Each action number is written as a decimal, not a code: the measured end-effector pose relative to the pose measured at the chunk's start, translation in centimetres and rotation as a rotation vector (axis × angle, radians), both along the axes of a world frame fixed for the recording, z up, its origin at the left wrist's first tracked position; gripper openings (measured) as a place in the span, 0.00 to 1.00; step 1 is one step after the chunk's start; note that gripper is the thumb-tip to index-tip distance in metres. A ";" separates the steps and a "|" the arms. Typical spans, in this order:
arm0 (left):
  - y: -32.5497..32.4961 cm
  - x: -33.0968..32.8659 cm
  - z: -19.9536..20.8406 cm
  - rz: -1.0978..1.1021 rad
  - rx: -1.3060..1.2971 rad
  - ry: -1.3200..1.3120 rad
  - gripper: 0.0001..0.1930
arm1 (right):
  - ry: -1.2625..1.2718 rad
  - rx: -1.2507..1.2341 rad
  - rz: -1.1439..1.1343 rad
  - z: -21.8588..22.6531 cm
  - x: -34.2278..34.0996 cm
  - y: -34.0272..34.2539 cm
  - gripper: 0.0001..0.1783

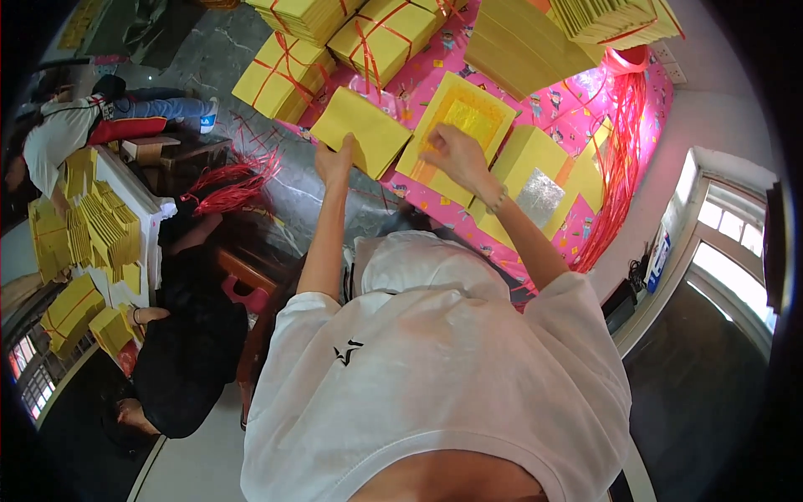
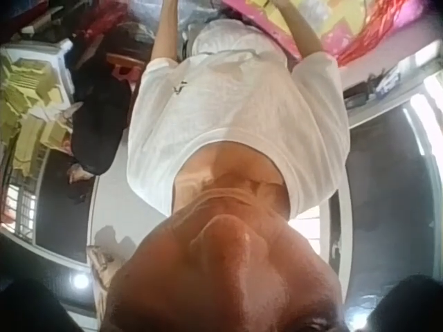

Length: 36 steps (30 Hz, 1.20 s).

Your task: Folding and stacking yellow sheets of joss paper.

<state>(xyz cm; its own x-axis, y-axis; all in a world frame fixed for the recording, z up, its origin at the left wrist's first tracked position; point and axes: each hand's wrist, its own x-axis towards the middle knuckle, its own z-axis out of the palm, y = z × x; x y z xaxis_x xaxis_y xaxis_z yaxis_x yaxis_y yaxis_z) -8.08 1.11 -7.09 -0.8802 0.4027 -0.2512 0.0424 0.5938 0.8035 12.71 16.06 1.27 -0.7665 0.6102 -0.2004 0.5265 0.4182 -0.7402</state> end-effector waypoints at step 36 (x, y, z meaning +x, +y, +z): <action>-1.7 11.4 3.7 -0.158 0.448 -0.549 0.12 | -0.138 0.024 0.086 -0.3 7.4 -2.1 0.11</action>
